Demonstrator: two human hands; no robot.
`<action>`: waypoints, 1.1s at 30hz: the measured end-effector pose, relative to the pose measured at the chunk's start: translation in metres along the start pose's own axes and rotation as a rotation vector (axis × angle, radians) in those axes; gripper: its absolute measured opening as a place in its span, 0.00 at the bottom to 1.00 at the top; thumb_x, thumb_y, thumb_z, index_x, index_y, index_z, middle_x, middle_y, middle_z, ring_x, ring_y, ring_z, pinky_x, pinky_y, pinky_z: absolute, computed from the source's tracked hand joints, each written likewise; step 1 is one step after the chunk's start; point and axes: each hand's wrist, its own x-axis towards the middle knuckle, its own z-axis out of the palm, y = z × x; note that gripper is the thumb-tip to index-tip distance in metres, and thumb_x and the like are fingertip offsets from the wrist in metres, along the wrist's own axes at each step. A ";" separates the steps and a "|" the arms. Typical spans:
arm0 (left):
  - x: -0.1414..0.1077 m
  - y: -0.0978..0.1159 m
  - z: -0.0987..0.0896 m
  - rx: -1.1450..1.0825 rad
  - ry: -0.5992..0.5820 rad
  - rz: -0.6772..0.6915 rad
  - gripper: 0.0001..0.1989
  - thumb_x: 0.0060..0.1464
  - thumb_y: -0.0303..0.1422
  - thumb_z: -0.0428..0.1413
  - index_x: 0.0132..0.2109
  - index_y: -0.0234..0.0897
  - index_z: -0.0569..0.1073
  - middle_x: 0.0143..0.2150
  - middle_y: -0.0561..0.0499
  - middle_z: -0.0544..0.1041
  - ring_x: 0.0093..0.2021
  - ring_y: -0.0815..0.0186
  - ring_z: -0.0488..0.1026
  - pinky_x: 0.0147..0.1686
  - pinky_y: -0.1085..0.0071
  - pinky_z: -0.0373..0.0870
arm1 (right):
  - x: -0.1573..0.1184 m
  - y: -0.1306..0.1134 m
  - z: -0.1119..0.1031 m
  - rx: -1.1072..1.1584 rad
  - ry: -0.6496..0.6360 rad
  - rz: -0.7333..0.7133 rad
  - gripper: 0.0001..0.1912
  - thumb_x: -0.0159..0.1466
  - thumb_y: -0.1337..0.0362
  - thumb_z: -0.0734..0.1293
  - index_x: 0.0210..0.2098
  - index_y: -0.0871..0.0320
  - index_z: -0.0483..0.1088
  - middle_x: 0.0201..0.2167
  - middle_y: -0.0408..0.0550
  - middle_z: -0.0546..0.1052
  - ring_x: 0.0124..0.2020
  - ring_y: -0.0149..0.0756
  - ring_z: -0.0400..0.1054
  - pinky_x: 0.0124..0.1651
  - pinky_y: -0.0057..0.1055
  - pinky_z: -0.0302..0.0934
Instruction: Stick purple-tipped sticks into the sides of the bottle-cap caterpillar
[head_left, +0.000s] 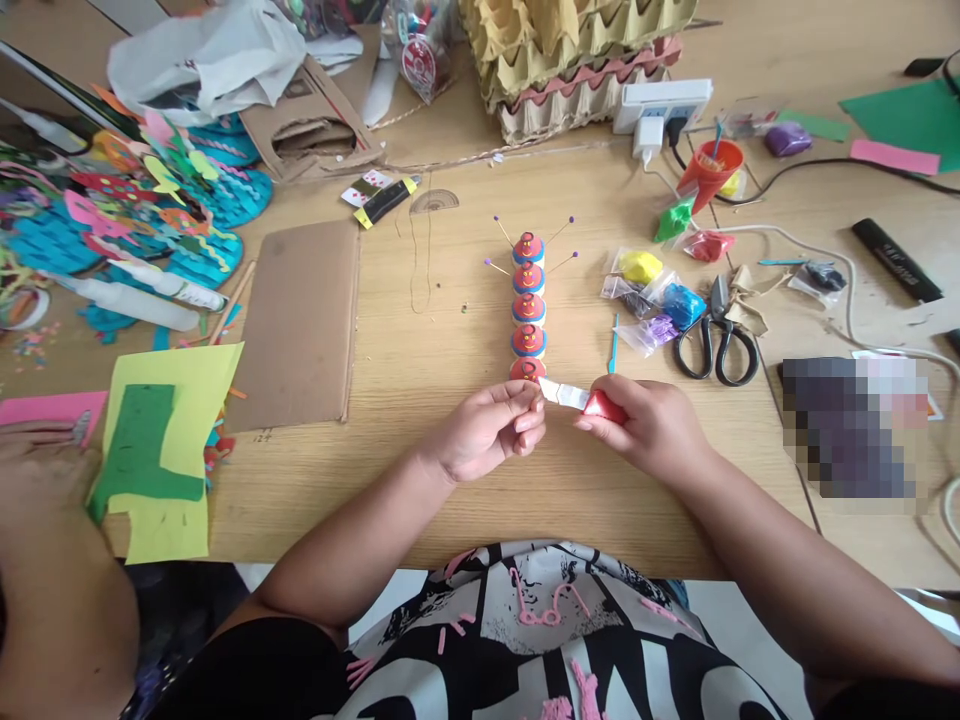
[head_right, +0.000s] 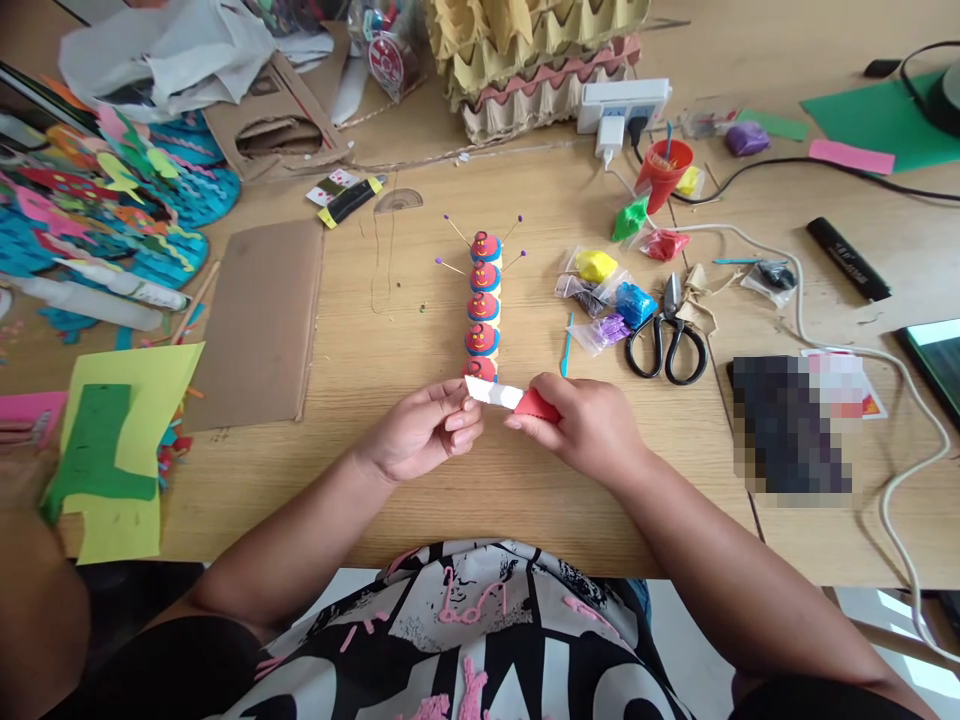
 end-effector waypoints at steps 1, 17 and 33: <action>0.000 0.000 0.000 -0.007 -0.003 -0.003 0.14 0.55 0.37 0.68 0.33 0.34 0.72 0.24 0.57 0.61 0.24 0.74 0.64 0.24 0.79 0.60 | 0.000 -0.001 0.001 0.003 -0.017 -0.026 0.35 0.68 0.32 0.55 0.32 0.57 0.71 0.20 0.46 0.71 0.21 0.33 0.60 0.28 0.31 0.44; -0.001 -0.007 0.003 0.066 -0.073 -0.069 0.14 0.59 0.39 0.65 0.34 0.33 0.73 0.24 0.57 0.64 0.25 0.74 0.66 0.25 0.79 0.64 | 0.004 -0.015 0.008 0.946 -0.032 0.162 0.22 0.60 0.46 0.75 0.43 0.57 0.73 0.20 0.35 0.64 0.21 0.27 0.55 0.25 0.28 0.51; -0.003 -0.018 0.004 0.406 0.017 0.141 0.15 0.59 0.43 0.65 0.37 0.33 0.75 0.28 0.52 0.77 0.28 0.73 0.70 0.30 0.74 0.64 | 0.003 -0.020 0.007 0.960 -0.070 0.081 0.19 0.65 0.48 0.72 0.32 0.59 0.70 0.27 0.44 0.72 0.28 0.30 0.64 0.32 0.29 0.60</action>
